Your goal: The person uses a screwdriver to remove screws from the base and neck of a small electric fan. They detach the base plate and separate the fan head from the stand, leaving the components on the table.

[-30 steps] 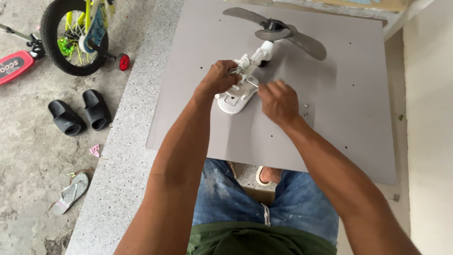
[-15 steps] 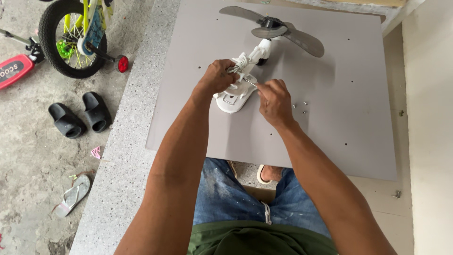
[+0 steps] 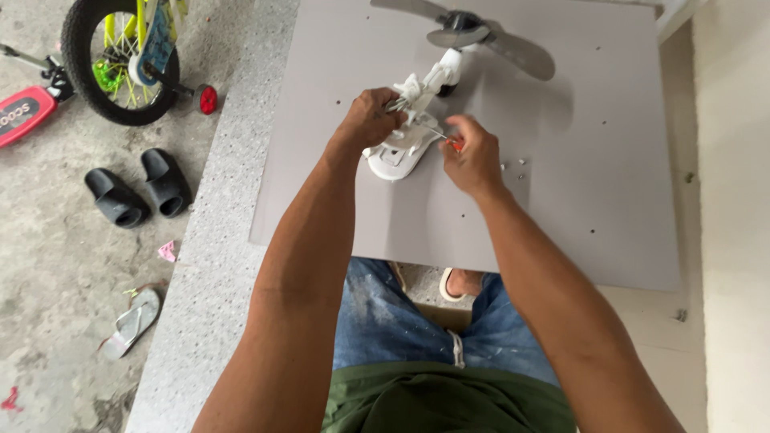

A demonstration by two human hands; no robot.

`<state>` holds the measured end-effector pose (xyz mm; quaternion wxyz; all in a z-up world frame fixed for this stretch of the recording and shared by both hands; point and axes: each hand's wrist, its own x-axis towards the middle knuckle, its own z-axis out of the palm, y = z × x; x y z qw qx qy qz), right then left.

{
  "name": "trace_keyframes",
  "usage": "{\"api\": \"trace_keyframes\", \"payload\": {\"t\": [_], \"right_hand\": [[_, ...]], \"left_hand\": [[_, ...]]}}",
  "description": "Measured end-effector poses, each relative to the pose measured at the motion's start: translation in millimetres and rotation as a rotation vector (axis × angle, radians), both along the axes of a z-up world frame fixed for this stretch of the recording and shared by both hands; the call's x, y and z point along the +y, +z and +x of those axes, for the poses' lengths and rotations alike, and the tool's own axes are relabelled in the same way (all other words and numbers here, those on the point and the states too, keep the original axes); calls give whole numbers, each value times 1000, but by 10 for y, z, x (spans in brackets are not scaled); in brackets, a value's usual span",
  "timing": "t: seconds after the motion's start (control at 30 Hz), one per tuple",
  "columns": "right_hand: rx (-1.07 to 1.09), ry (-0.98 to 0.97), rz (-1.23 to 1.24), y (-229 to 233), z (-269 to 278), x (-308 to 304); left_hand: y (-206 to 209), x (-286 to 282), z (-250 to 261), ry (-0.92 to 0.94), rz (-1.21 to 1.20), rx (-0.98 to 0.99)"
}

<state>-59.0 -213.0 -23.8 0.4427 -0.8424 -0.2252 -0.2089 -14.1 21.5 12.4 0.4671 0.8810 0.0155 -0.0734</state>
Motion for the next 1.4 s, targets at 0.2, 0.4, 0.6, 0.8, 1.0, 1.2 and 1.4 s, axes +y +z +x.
{"api": "trace_keyframes", "payload": {"t": [0.2, 0.4, 0.6, 0.8, 1.0, 1.2, 1.4], "right_hand": [[470, -8, 84, 126, 8, -22], [332, 4, 110, 137, 74, -59], [474, -76, 54, 40, 103, -27], [550, -83, 171, -83, 65, -21], [878, 71, 613, -69, 117, -30], [947, -109, 525, -24, 95, -51], [786, 77, 716, -54, 163, -38]], "left_hand": [[-9, 3, 27, -12, 6, -27], [-10, 15, -20, -4, -4, -15], [40, 34, 33, -24, -4, 15], [4, 73, 91, -4, -159, 36], [-128, 55, 109, 212, -184, -65], [-275, -185, 21, 254, 280, -650], [-175, -217, 66, 198, 29, -231]]}}
